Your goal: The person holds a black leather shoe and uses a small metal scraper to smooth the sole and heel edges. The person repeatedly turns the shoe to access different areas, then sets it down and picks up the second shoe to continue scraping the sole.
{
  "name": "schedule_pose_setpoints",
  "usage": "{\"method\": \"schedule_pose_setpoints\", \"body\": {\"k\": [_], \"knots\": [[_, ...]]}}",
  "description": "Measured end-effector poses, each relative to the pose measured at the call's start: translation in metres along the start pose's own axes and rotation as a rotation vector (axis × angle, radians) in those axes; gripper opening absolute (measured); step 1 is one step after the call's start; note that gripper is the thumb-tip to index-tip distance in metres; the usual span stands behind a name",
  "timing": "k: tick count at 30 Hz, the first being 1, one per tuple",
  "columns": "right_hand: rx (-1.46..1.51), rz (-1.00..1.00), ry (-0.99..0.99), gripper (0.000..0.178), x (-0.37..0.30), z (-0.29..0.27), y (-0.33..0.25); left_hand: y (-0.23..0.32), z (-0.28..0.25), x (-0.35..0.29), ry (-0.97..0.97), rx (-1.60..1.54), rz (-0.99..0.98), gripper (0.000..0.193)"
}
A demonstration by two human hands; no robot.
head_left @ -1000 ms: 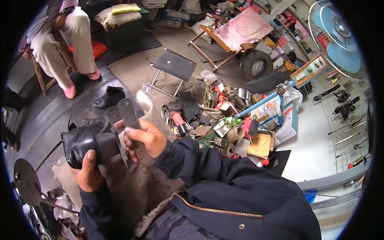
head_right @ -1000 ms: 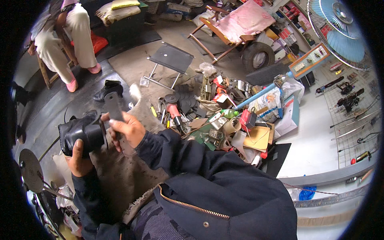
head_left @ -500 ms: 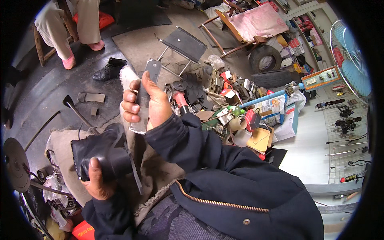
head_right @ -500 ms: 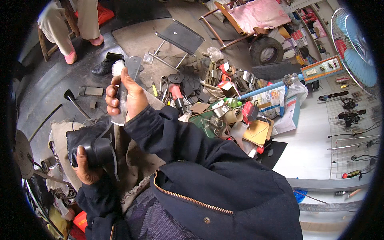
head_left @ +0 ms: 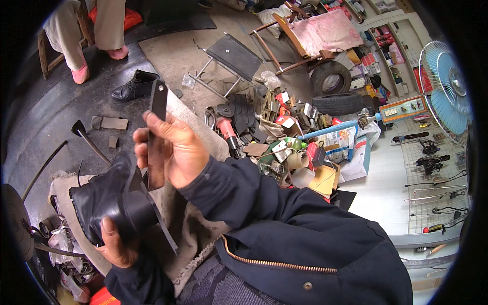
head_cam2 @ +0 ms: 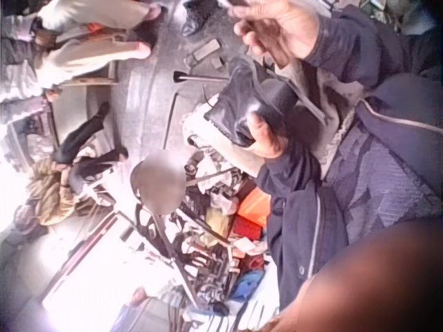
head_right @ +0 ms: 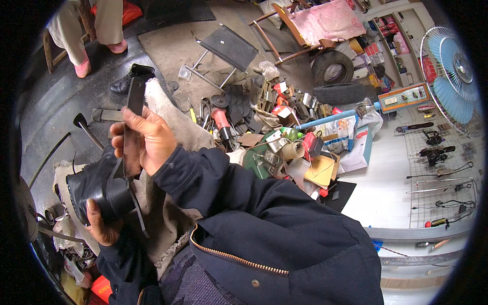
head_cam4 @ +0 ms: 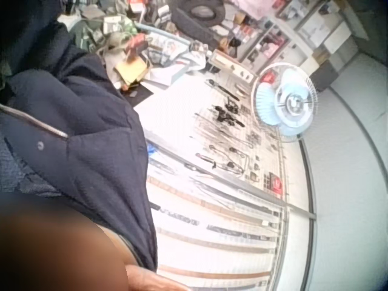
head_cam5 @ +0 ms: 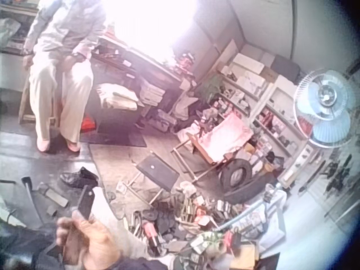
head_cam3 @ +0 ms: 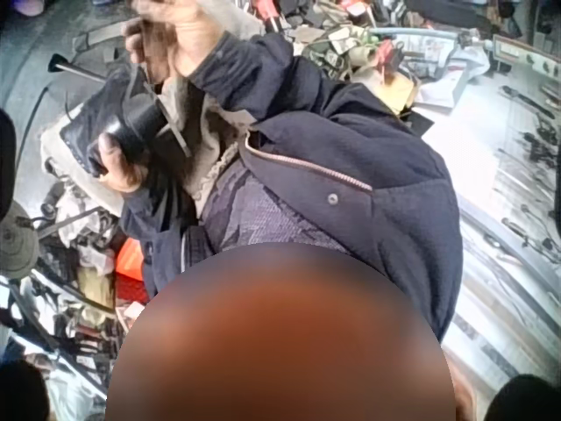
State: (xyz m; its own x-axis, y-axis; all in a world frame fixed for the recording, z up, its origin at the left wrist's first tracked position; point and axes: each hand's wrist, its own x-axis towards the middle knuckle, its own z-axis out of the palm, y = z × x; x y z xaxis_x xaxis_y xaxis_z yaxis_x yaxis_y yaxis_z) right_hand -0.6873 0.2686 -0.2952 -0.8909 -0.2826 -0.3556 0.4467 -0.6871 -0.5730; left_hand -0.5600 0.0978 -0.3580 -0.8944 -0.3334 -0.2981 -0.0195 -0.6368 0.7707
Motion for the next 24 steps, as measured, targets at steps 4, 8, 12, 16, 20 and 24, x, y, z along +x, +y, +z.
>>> {"method": "schedule_pose_setpoints", "body": {"k": [4, 8, 12, 16, 20, 24], "knots": [[0.124, 0.055, -0.027, 0.026, 0.002, 0.001, 0.008, 0.002, -0.001, 0.0, -0.041, -0.106, -0.043, 0.054], [0.35, 0.165, -0.115, 0.026, 0.007, -0.004, 0.014, 0.005, -0.004, 0.0, -0.013, -0.046, -0.084, 0.054], [0.4, 0.211, -0.132, 0.028, 0.009, -0.007, 0.018, 0.004, -0.003, 0.001, 0.009, -0.043, -0.061, 0.054], [0.401, 0.207, -0.12, 0.029, 0.01, -0.008, 0.018, 0.001, -0.003, 0.005, 0.048, -0.046, -0.035, 0.053], [0.394, 0.212, -0.093, 0.03, 0.01, -0.007, 0.018, 0.002, -0.004, 0.007, -0.029, -0.012, -0.028, 0.055], [0.4, 0.222, -0.118, 0.03, 0.009, -0.007, 0.018, 0.0, -0.003, 0.007, -0.079, -0.005, 0.029, 0.058]]}}
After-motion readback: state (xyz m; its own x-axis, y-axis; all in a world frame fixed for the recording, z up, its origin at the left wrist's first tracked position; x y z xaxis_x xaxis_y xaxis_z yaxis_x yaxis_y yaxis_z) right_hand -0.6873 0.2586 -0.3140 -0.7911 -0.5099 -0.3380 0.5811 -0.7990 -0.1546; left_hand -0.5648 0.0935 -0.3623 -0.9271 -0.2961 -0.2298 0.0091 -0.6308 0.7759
